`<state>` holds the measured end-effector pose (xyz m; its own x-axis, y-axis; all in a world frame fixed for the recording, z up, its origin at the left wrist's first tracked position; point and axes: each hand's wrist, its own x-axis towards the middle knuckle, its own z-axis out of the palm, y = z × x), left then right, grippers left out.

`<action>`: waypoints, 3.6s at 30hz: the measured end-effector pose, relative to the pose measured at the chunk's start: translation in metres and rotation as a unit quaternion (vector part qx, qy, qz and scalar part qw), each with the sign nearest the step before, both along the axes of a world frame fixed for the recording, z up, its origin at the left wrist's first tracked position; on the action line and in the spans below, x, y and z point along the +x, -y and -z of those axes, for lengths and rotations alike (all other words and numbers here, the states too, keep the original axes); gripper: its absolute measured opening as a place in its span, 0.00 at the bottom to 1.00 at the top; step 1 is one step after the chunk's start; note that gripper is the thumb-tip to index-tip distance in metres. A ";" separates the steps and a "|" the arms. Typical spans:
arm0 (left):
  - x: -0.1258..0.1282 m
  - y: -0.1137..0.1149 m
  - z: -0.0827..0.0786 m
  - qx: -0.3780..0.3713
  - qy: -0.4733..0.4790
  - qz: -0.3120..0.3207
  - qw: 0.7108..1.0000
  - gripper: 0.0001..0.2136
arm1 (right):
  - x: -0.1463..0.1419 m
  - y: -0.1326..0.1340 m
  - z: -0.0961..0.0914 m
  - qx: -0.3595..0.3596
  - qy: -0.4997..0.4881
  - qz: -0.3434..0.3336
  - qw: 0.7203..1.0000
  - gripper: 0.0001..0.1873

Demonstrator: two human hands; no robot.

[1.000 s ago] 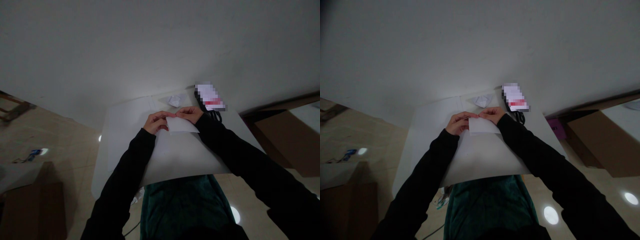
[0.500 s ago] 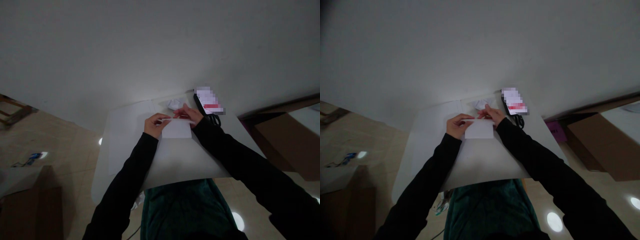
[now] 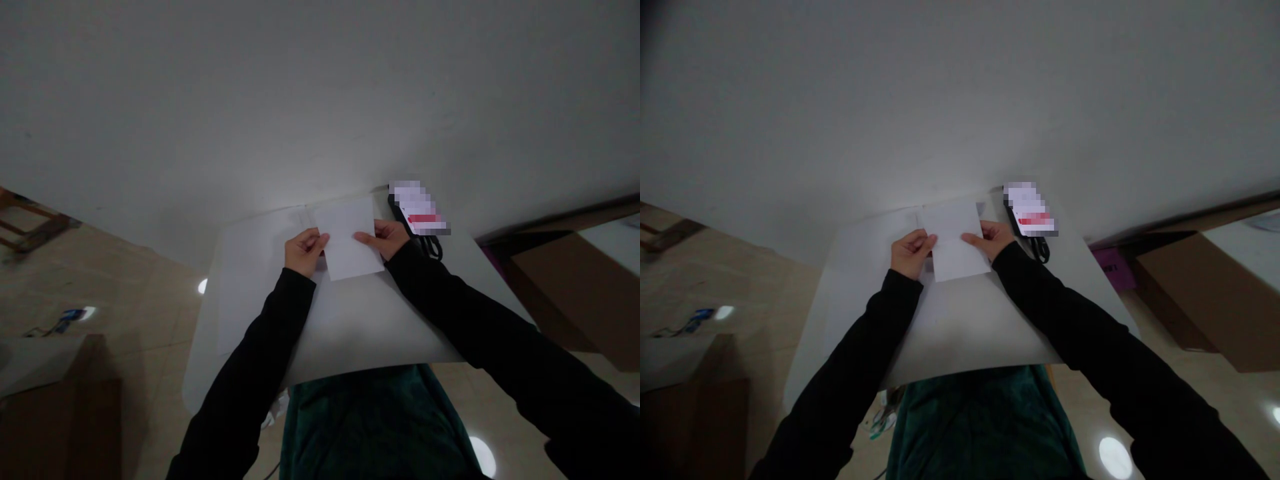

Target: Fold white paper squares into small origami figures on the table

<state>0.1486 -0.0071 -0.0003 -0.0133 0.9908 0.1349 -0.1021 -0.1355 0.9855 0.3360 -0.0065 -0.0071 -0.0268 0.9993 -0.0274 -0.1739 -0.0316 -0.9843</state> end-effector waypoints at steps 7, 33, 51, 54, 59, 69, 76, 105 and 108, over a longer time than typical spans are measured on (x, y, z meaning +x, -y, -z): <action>0.000 0.003 -0.008 0.007 -0.005 0.023 1.000 0.33 | 0.007 -0.003 -0.002 0.035 0.057 0.060 0.996 0.19; -0.012 -0.002 -0.002 -0.084 0.046 0.058 0.994 0.21 | 0.007 -0.003 0.002 -0.016 0.034 0.055 0.998 0.19; -0.021 0.022 -0.027 0.089 -0.191 -0.010 0.977 0.07 | 0.009 0.043 -0.025 0.345 0.384 0.104 0.850 0.29; -0.016 0.030 -0.019 0.109 -0.204 0.007 0.973 0.05 | 0.011 0.062 -0.023 0.427 0.511 0.076 0.743 0.32; 0.003 0.046 -0.012 0.068 -0.218 0.067 0.971 0.14 | 0.022 0.055 -0.010 0.485 0.500 0.044 0.716 0.14; -0.012 0.053 -0.010 0.371 -0.531 0.042 0.761 0.12 | 0.056 0.033 0.021 0.419 0.429 -0.193 0.776 0.12; -0.018 0.054 -0.004 0.402 -0.537 0.091 0.736 0.10 | 0.056 0.023 0.022 0.293 0.278 -0.197 0.893 0.12; -0.015 0.056 0.000 0.361 -0.459 0.276 0.764 0.19 | 0.036 0.020 0.018 0.239 0.495 -0.038 0.835 0.12; -0.014 0.055 0.001 0.348 -0.465 0.288 0.761 0.21 | 0.036 0.018 0.017 0.227 0.498 -0.042 0.836 0.13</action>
